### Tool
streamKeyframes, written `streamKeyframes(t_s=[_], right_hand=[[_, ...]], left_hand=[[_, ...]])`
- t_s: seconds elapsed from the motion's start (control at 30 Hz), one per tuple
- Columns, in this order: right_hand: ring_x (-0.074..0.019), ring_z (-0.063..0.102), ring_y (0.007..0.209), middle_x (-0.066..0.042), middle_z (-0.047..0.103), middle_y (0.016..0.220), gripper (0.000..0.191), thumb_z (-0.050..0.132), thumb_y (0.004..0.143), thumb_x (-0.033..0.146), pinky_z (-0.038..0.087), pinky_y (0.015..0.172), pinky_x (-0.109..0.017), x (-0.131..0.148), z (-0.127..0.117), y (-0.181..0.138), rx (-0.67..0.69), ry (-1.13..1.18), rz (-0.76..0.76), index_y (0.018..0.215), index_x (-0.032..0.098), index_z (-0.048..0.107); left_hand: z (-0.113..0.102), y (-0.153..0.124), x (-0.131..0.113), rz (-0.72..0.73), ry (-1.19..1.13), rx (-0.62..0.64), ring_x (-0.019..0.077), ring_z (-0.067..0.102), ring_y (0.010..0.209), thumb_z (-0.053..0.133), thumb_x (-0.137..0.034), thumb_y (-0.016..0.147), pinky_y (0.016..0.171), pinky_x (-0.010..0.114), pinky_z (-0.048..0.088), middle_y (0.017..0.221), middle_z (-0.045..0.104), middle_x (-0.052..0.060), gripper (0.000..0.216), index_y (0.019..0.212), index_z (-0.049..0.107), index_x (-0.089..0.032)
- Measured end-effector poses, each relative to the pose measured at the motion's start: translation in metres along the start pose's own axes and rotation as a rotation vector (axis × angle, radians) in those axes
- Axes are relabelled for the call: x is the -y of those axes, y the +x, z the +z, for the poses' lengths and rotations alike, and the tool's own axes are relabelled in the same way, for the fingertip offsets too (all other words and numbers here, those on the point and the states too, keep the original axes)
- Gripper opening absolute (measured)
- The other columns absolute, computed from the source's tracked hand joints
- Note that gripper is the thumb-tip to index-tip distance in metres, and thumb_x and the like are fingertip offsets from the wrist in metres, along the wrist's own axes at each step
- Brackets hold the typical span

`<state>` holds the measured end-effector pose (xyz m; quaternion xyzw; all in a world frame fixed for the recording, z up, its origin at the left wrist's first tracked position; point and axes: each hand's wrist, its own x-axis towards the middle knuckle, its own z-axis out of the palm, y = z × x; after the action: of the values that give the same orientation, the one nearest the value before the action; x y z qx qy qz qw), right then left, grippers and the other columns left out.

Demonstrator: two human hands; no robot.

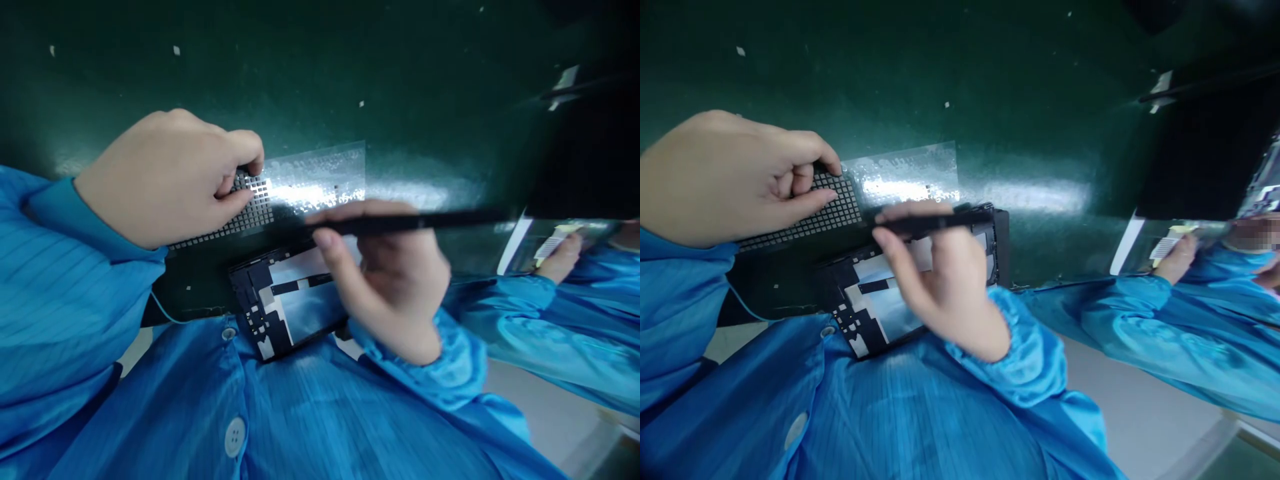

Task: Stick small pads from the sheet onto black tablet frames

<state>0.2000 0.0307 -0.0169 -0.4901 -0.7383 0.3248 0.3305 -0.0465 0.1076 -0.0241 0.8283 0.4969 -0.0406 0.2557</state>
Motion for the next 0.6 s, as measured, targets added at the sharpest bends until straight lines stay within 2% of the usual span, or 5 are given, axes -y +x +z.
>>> streamKeyframes(t_s=[0.1,0.2,0.37,0.5,0.6], right_hand=[[-0.0209,0.081,0.109,-0.004,0.082,0.116,0.014,0.077,0.106,0.037,0.070,0.099,-0.038,-0.022,-0.007,0.055,0.223,0.104,-0.020,0.114,0.028,0.070],[-0.0220,0.081,0.107,-0.004,0.081,0.115,0.032,0.076,0.103,0.057,0.070,0.099,-0.039,-0.046,-0.002,0.091,0.380,0.199,-0.033,0.112,0.027,0.071],[-0.0216,0.079,0.103,-0.004,0.080,0.110,0.041,0.079,0.097,0.065,0.068,0.099,-0.037,-0.056,0.006,0.097,0.413,0.250,0.009,0.109,0.027,0.072],[-0.0211,0.079,0.103,-0.003,0.080,0.111,0.033,0.088,0.092,0.057,0.068,0.098,-0.035,-0.052,0.005,0.102,0.424,0.246,0.005,0.104,0.028,0.075],[-0.0201,0.079,0.099,-0.002,0.080,0.106,0.033,0.094,0.088,0.052,0.069,0.095,-0.034,-0.049,0.000,0.102,0.432,0.297,0.062,0.099,0.027,0.076]], left_hand=[[-0.001,0.001,-0.001,-0.025,0.016,0.014,0.0239,0.070,0.080,0.050,-0.041,0.101,0.091,0.045,0.060,0.078,0.067,0.000,0.036,0.125,0.073,-0.028],[-0.001,0.002,0.000,-0.033,0.014,0.013,0.0263,0.072,0.082,0.052,-0.048,0.099,0.092,0.045,0.059,0.077,0.067,0.000,0.037,0.122,0.074,-0.029],[0.000,0.001,0.004,-0.033,0.007,0.016,0.0276,0.072,0.085,0.047,-0.045,0.098,0.092,0.045,0.057,0.076,0.066,0.001,0.039,0.121,0.074,-0.031],[-0.001,0.001,0.002,-0.024,0.018,0.015,0.0266,0.070,0.080,0.045,-0.047,0.098,0.087,0.045,0.057,0.074,0.064,0.001,0.039,0.120,0.073,-0.030],[-0.001,0.001,0.001,0.000,0.011,-0.007,0.0256,0.068,0.078,0.047,-0.047,0.100,0.088,0.045,0.057,0.074,0.064,0.001,0.039,0.122,0.074,-0.028]])
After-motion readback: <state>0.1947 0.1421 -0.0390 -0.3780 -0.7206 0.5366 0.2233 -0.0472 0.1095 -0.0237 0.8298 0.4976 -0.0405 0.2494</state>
